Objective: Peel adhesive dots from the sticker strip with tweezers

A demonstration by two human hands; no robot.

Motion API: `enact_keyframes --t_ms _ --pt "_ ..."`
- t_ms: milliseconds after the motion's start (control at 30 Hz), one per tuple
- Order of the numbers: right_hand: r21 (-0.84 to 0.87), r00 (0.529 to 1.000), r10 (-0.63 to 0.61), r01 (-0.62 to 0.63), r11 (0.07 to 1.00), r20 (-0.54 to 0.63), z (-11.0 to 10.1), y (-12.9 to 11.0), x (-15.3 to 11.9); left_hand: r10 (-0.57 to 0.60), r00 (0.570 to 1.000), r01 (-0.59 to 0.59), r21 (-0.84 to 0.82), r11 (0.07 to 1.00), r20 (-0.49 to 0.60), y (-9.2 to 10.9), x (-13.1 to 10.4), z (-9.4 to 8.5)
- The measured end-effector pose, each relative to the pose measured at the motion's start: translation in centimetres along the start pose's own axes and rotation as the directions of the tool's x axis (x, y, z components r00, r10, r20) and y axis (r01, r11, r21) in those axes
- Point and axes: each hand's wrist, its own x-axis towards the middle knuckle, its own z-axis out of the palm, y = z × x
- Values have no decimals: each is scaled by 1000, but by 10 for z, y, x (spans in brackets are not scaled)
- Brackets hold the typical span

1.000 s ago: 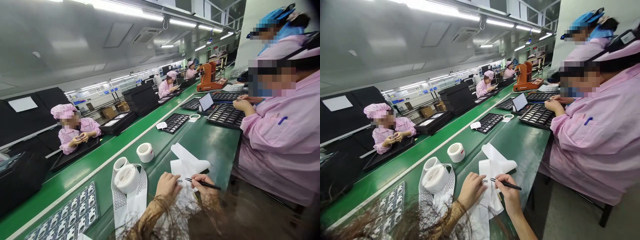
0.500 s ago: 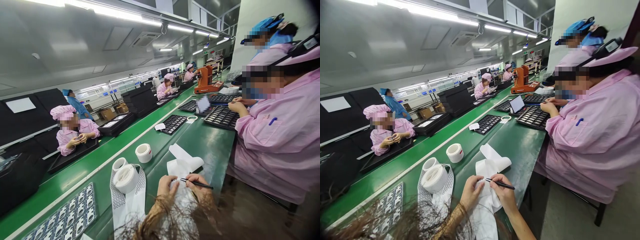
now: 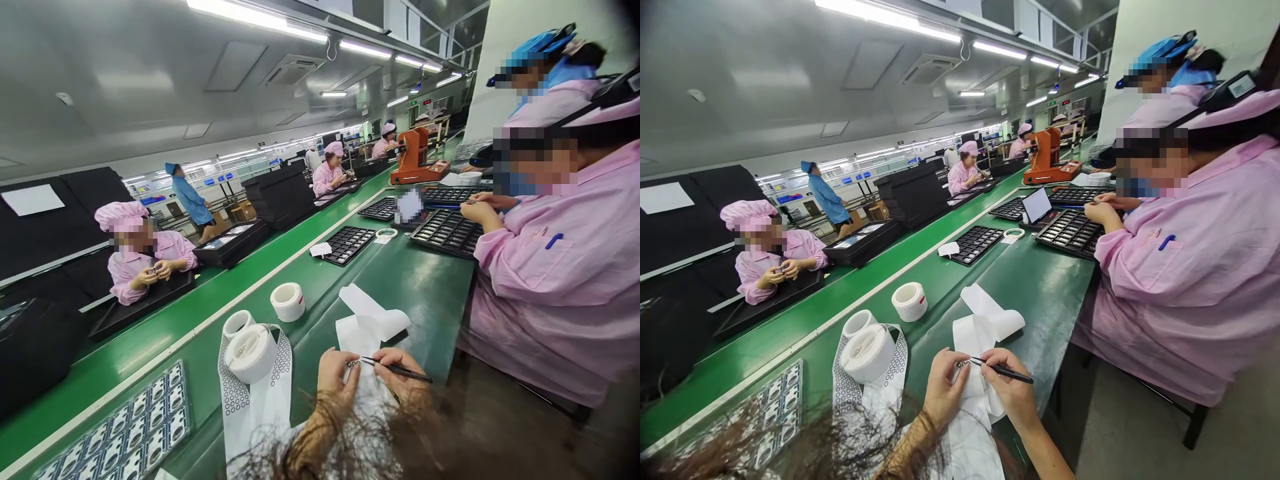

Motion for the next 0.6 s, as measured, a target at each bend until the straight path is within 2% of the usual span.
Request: enact_keyframes --t_ms 233,600 --pt "-24 999 -23 24 999 26 2 7 -1 -65 996 62 -45 997 -64 -6 -5 6" --pt "-13 997 2 -1 1000 81 -3 13 -3 10 999 -10 -5 1000 -43 -12 -3 10"
